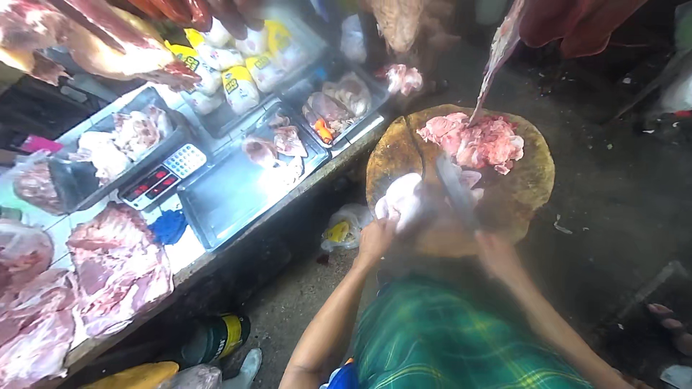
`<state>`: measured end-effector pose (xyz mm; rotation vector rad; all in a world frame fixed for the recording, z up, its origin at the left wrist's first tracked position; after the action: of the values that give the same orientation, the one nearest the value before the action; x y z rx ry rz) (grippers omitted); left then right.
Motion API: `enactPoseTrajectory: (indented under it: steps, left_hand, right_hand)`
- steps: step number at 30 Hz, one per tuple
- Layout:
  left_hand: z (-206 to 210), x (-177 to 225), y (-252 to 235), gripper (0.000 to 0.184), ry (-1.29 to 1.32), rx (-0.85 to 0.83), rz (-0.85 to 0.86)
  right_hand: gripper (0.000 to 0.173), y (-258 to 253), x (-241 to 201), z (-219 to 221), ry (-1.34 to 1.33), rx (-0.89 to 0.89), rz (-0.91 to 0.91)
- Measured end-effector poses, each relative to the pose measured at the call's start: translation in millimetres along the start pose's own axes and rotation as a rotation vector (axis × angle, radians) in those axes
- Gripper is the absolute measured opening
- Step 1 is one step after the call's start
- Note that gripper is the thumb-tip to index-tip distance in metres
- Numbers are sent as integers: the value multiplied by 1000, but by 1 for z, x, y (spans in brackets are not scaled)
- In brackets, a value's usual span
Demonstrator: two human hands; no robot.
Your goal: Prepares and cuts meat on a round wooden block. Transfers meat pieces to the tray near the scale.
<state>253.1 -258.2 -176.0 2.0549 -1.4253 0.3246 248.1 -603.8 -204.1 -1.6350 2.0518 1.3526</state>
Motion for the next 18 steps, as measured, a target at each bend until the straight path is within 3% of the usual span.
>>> enactPoseTrajectory:
  steps: [2,4,5,6,8,10,14,18]
  left_hand:
    - [3,-11,0,44,279,93,-94]
    - [16,-20,3,50,645,107,-234]
    - [27,-21,6,36,874,89,-316]
    - [41,-19,9,25,1107,21,-426]
    - [65,-1,15,25,1486,-213,-539]
    - [79,24,16,29,1718,-350,-439]
    - [79,64,2,11,1749,-363,-208]
    - [61,56,-6,24,1360,-324,-155]
  right_hand:
    - [68,6,-4,-10,105,6,-87]
    - [70,11,-13,-28,225,18,-165]
    - [69,10,-17,-37,273,15,-201]
    - [69,8,-20,-45,316,2,-235]
    - [72,-1,-26,-55,405,-39,-299]
    - [75,-12,-33,-61,489,-86,-351]
    - [75,-30,-47,-72,555,-118,-414]
    - [76,-23,-45,-87,548,-69,-440]
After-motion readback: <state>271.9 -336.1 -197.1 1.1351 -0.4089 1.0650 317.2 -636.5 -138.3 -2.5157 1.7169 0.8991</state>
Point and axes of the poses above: each hand's wrist, its own y-axis away from the middle knuckle, its own z-axis out of the palm, x = y × z, the point moved 10 cm from there along -y, towards the middle knuckle
